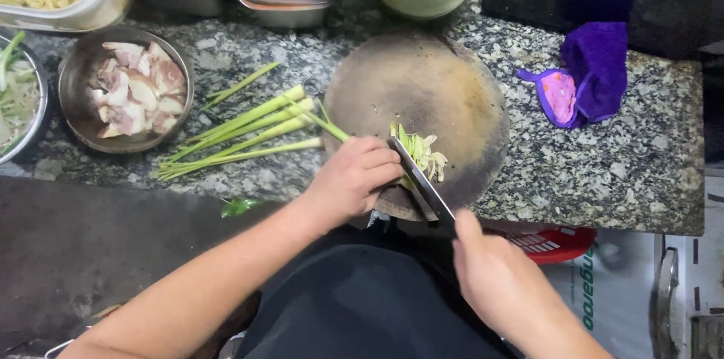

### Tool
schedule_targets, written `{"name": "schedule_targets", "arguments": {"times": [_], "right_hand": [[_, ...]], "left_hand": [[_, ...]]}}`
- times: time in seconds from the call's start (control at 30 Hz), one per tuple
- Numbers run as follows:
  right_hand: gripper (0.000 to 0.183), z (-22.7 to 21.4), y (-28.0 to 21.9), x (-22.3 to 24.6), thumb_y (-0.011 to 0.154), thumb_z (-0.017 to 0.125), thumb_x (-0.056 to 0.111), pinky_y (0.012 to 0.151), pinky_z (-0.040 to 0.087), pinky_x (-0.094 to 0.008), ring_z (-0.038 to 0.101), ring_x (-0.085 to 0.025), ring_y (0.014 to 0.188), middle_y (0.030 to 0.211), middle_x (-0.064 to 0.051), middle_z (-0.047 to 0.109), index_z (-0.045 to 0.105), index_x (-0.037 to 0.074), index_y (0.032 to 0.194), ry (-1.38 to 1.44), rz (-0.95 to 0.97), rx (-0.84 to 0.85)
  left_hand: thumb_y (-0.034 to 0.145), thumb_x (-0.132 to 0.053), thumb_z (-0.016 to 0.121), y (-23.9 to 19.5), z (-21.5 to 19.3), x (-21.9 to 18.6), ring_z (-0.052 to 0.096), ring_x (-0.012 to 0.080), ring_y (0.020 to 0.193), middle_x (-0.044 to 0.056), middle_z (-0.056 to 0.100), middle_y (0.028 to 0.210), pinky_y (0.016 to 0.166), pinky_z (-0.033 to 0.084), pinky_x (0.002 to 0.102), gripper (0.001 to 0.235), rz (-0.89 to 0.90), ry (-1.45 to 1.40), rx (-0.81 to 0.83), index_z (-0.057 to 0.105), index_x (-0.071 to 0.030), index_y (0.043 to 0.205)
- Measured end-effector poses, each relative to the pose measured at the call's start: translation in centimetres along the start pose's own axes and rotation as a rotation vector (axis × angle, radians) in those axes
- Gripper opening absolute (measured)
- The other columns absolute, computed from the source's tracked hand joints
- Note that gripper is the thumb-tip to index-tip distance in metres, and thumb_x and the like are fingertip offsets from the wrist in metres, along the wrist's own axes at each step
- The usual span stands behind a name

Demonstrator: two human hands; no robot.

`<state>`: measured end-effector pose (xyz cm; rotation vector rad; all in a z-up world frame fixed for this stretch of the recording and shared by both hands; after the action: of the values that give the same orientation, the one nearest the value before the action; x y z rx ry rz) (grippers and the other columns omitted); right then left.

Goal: Cutting lemongrass stalks into thin slices on a wooden board and organizing them into a container.

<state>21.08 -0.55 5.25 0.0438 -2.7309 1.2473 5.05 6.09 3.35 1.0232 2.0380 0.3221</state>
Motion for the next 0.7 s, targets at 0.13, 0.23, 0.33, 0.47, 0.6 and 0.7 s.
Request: {"name": "schedule_targets", "arguments": {"times": [0.13, 0.23, 0.33, 0.47, 0.6, 0.7], "right_hand": [[0.022, 0.1, 3.5, 2.1, 0.098, 0.04, 0.015, 0.058, 0.033, -0.061, 0.05, -0.055, 0.06, 0.066, -0.023, 0.061, 0.033, 0.008, 0.117, 0.085, -0.087, -0.152], [0.016, -0.1, 2.4, 1.4, 0.104, 0.042, 0.024, 0.06, 0.038, -0.059, 0.055, -0.054, 0.062, 0.068, -0.021, 0.064, 0.032, 0.011, 0.107, 0.053, -0.094, -0.139], [0.019, -0.4, -1.2, -0.2, 0.103, 0.045, 0.029, 0.066, 0.041, -0.051, 0.06, -0.046, 0.068, 0.069, -0.017, 0.07, 0.036, 0.013, 0.11, 0.055, -0.007, -0.045], [0.016, 0.9, 1.1, 0.8, 0.103, 0.039, 0.027, 0.068, 0.039, -0.055, 0.056, -0.049, 0.067, 0.072, -0.02, 0.067, 0.032, 0.014, 0.1, 0.057, 0.037, 0.017], [0.01, -0.1, 2.7, 2.3, 0.098, 0.038, 0.013, 0.06, 0.034, -0.06, 0.05, -0.054, 0.061, 0.068, -0.023, 0.062, 0.032, 0.009, 0.105, 0.122, -0.069, -0.133], [0.014, -0.7, 0.3, 1.1, 0.102, 0.04, 0.023, 0.063, 0.038, -0.056, 0.054, -0.053, 0.066, 0.069, -0.021, 0.066, 0.031, 0.012, 0.102, 0.092, -0.01, -0.083]], "left_hand": [[0.066, 0.008, 0.052, 0.1, -0.2, -0.3, 0.057, 0.0308, 0.09, 0.011, 0.071, 0.106, 0.067, 0.041, 0.041, 0.039, 0.021, -0.001, 0.001, 0.07, 0.0, 0.099], [0.073, 0.01, 0.053, 0.2, -0.4, -0.3, 0.058, 0.0303, 0.091, 0.011, 0.073, 0.106, 0.068, 0.041, 0.04, 0.032, 0.017, -0.002, -0.019, 0.071, 0.0, 0.098], [0.069, 0.008, 0.052, 0.1, -0.2, -0.1, 0.06, 0.0312, 0.096, 0.011, 0.072, 0.105, 0.071, 0.043, 0.04, 0.037, 0.029, 0.0, -0.026, 0.071, -0.002, 0.1], [0.068, 0.009, 0.052, 0.0, -0.1, 0.0, 0.059, 0.032, 0.099, 0.01, 0.071, 0.108, 0.071, 0.042, 0.041, 0.039, 0.007, 0.012, 0.011, 0.07, -0.002, 0.101], [0.073, 0.006, 0.054, 0.2, -0.3, -0.5, 0.056, 0.0308, 0.091, 0.011, 0.07, 0.106, 0.068, 0.04, 0.042, 0.031, 0.034, 0.0, -0.003, 0.069, -0.001, 0.099], [0.072, 0.01, 0.053, 0.4, -0.3, -0.2, 0.057, 0.0298, 0.093, 0.01, 0.071, 0.105, 0.071, 0.041, 0.04, 0.033, 0.031, -0.006, -0.019, 0.069, -0.001, 0.098]]}}
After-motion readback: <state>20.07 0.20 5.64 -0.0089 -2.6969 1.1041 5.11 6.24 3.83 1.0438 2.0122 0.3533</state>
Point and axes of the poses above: each hand's wrist, its own y-axis towards the middle knuckle, its own z-axis out of the palm, x = y × z, the point moved 9 cm from there along y, towards the middle knuckle
